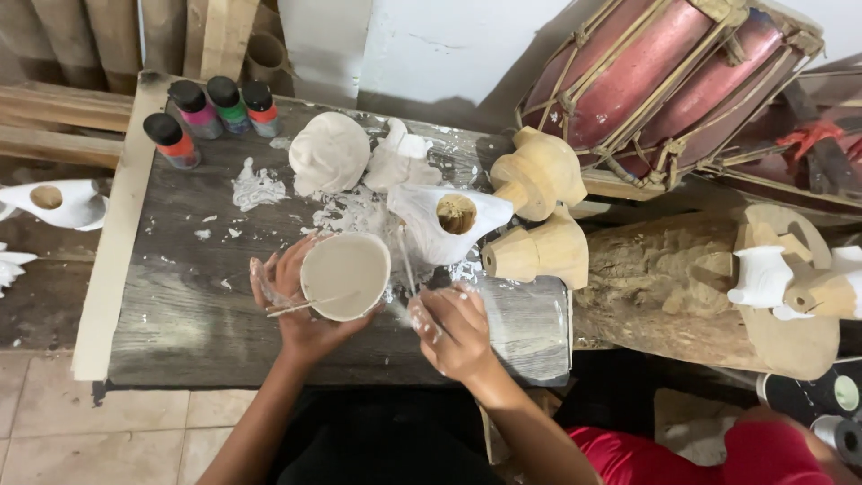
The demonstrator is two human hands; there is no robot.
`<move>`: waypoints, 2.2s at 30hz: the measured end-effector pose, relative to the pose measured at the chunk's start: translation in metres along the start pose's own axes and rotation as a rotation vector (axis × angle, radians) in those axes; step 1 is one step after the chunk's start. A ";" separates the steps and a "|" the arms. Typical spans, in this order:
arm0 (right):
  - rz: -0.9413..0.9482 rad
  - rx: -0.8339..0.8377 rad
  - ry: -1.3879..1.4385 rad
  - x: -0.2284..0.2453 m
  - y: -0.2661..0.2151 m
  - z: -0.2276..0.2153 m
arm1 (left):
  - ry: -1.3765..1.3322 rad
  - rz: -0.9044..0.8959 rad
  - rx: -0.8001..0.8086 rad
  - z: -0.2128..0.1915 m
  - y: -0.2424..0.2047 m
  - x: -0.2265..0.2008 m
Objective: Applying and smoothing plaster into a mold using a stick and fingers
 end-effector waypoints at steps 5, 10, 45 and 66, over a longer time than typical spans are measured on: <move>0.017 0.022 -0.001 0.010 0.037 -0.014 | -0.016 0.030 -0.003 0.003 -0.002 0.010; 0.008 0.000 -0.027 0.008 0.043 -0.013 | -0.046 0.014 0.033 0.000 -0.005 0.007; 0.532 0.056 -0.166 0.034 0.064 -0.070 | 0.337 0.195 0.056 0.021 -0.021 0.046; 0.718 -0.385 0.241 0.044 0.065 -0.067 | 0.223 0.004 0.152 0.007 -0.019 0.036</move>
Point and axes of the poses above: each hand's wrist, its own y-axis towards the middle knuckle, its own z-axis out of the palm, x = y × z, the point moved 2 cm from there along y, towards the middle knuckle, and after that the axes turned 2 degrees about y, right-handed, at the moved point
